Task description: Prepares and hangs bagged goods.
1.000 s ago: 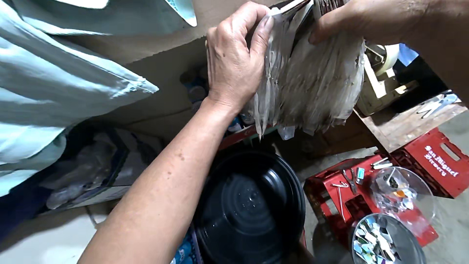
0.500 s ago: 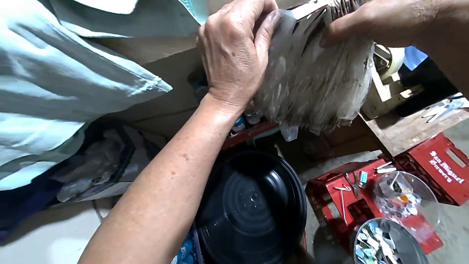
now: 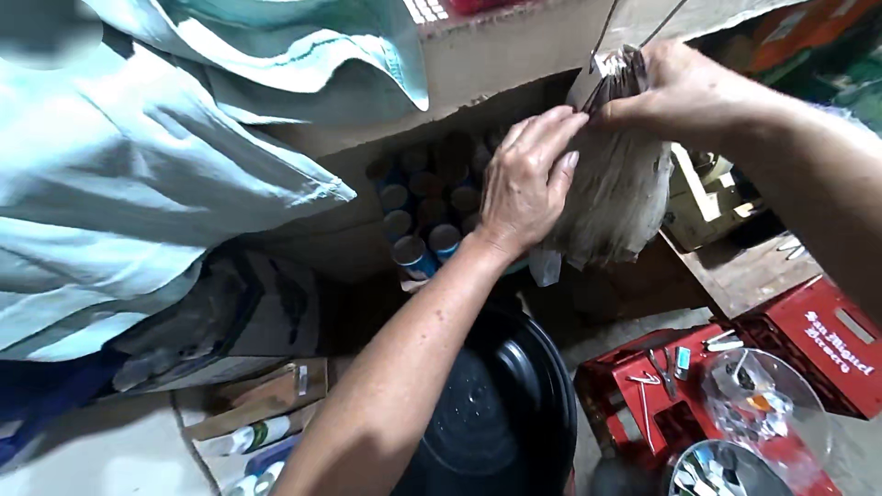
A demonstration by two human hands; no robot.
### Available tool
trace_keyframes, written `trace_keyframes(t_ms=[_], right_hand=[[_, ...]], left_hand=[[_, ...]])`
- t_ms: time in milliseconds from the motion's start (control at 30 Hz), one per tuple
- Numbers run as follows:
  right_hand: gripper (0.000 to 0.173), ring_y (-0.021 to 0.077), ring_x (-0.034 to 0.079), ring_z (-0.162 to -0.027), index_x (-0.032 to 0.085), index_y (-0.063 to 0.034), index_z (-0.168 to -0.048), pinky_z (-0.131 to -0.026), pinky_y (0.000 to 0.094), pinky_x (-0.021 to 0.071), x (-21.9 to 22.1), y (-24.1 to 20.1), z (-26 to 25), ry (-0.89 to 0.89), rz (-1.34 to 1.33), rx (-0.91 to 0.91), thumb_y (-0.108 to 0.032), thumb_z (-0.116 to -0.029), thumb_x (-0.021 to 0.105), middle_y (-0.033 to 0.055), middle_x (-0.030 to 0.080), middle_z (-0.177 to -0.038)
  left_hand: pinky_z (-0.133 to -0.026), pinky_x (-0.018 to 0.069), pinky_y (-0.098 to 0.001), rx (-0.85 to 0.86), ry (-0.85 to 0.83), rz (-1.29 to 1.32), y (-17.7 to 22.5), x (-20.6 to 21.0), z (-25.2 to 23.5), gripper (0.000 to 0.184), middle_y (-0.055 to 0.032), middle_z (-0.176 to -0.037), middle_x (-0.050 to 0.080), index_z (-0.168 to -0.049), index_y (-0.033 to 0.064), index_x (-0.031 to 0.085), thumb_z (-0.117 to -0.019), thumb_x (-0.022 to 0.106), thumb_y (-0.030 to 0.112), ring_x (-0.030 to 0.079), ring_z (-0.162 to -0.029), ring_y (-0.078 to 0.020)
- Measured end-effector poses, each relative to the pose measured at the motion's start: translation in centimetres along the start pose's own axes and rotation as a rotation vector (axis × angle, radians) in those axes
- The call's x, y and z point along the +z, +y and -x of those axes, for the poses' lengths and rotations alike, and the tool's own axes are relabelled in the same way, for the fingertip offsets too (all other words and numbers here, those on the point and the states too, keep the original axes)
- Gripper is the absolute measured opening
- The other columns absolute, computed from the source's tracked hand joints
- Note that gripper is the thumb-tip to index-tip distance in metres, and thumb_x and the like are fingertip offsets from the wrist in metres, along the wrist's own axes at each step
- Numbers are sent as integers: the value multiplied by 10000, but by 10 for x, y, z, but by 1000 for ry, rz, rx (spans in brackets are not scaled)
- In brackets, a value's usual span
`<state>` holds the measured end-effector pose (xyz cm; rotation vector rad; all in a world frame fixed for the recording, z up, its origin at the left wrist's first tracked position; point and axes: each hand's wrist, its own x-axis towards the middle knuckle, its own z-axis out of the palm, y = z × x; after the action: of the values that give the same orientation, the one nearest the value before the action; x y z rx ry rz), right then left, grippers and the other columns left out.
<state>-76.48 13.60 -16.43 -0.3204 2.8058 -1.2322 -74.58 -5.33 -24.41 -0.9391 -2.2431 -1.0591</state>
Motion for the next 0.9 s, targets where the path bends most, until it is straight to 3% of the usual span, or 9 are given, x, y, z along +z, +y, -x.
trace_keyframes(t_ms=[133, 233, 367, 433, 533, 600, 700, 800, 900], right_hand=[[270, 203, 649, -853, 630, -37, -1111, -776, 477, 521, 7, 0, -2, 40, 97, -62, -176, -900, 723, 100, 660, -933], [428, 221, 664, -935, 638, -61, -1224, -853, 507, 525, 7, 5, -2, 61, 60, -89, -338, -921, 755, 113, 687, -1017], [455, 292, 684, -909, 651, -42, -1248, -825, 558, 542, 17, 10, 3, 198, -29, -114, -325, -915, 778, 162, 705, -999], [383, 306, 682, -874, 678, -26, -1172, -799, 563, 536, 21, 6, 7, 226, -33, -76, -295, -916, 771, 169, 700, -939], [449, 354, 666, -1050, 686, 1, -1208, -985, 595, 455, 18, 1, 5, 174, -3, 1, -349, -927, 671, 204, 714, -1044], [489, 349, 661, -1076, 685, -15, -1235, -1006, 590, 441, 8, -2, 4, 159, -7, 33, -389, -921, 664, 192, 717, -1068], [452, 299, 667, -959, 698, -21, -1162, -885, 545, 486, -10, -15, 8, 205, -50, 34, -397, -913, 674, 157, 704, -976], [485, 281, 675, -946, 688, -1, -1162, -869, 527, 502, -27, -30, 23, 249, -94, -31, -389, -873, 708, 155, 709, -969], [713, 275, 626, -1188, 593, -35, -1385, -1029, 501, 486, -48, -35, 53, 183, -151, -143, -392, -805, 803, 163, 651, -1273]], left_hand=[[-1063, 480, -405, -205, 16, 149, 7, -2, -9, 476, -157, -1319, 655, -1480, -8, 451, -1017, 524, 74, 627, -1235, -245], [-1024, 499, -376, -214, 153, 71, 16, -11, -20, 374, -162, -1297, 646, -1377, 9, 598, -1016, 547, 93, 631, -1191, -231], [-1075, 480, -423, -296, 160, 99, 42, -24, -45, 389, -143, -1422, 604, -1428, 11, 558, -1068, 483, 139, 611, -1267, -244], [-1039, 500, -482, -433, 99, 154, 55, -21, -65, 398, -137, -1342, 655, -1431, 45, 568, -1071, 507, 204, 646, -1200, -260], [-984, 520, -469, -587, 58, 148, 63, -10, -93, 296, -132, -1125, 739, -1243, 50, 705, -1043, 578, 227, 699, -1065, -245], [-962, 537, -408, -583, 102, 155, 67, -6, -103, 262, -112, -1048, 760, -1155, 29, 743, -1045, 563, 185, 720, -1000, -197], [-943, 565, -368, -457, 211, 215, 76, -5, -112, 239, -122, -1032, 770, -1120, -17, 746, -1028, 575, 124, 745, -964, -173], [-915, 569, -267, -349, 213, 380, 93, -21, -119, 193, -107, -1000, 765, -1086, -46, 737, -998, 608, 67, 730, -929, -90], [-899, 560, -202, -307, 77, 524, 120, -48, -122, 154, -70, -991, 755, -1057, -56, 728, -975, 628, 26, 701, -923, -22]])
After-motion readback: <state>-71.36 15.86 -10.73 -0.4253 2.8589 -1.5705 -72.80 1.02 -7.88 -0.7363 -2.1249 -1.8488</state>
